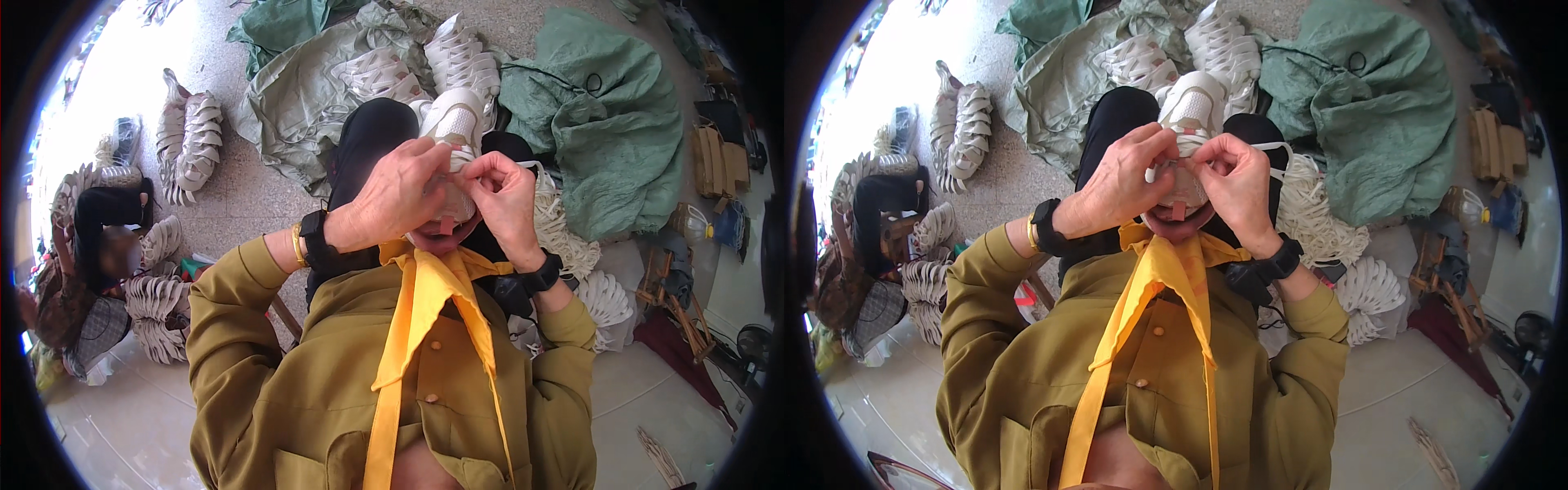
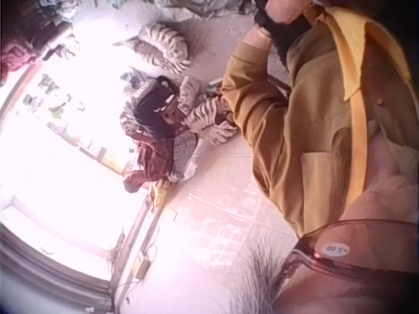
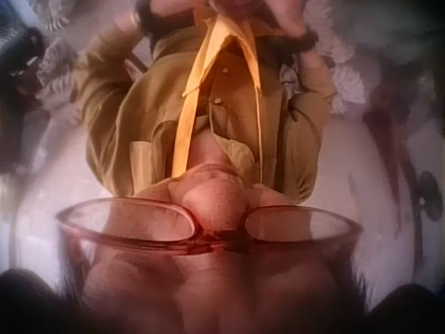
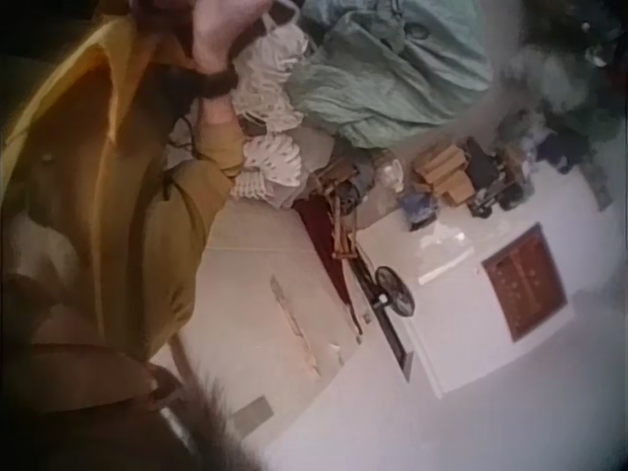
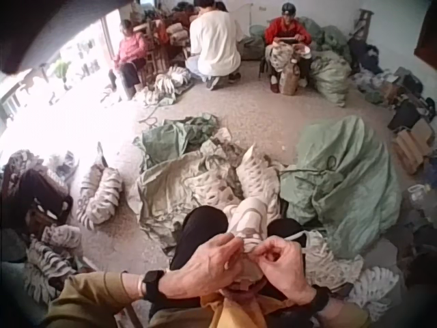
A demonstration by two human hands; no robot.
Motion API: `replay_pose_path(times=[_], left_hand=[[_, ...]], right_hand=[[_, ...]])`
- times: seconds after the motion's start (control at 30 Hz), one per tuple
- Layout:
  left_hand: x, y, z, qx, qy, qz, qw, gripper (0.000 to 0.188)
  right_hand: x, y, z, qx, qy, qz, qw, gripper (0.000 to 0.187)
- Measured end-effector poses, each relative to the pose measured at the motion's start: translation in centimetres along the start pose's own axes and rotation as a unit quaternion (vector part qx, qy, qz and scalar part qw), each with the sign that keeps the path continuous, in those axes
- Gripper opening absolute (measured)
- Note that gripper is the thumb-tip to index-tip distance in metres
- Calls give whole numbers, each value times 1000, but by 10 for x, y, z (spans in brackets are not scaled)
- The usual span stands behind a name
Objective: Lacing a white and pink sneaker while seated on the floor.
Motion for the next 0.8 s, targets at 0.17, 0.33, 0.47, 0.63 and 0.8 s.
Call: replay_pose_path(times=[0.17,0.33,0.47,0.63,0.8], left_hand=[[-7,-8,-5,51,-32,3,998,16],[-13,-15,-4,75,-65,3,995,12],[-12,-17,7,91,-64,43,993,9],[1,-42,59,54,-89,155,982,6],[49,-97,150,26,-26,261,965,5]], right_hand=[[-3,5,3,-19,-16,-13,1000,13],[-2,-24,1,120,-59,34,990,11],[-2,-45,5,218,-105,32,970,8],[-8,-27,34,124,-112,4,986,8],[-13,-36,52,50,-165,-34,984,9]])
Point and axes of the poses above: each hand's wrist, its own x-axis away from the middle knuckle, its own z-axis out of the back of the hand, y = z × x, the point moved 7 cm from there along -x, towards the middle knuckle, and after that the axes turned 5 degrees about y, right-handed, at the moved point
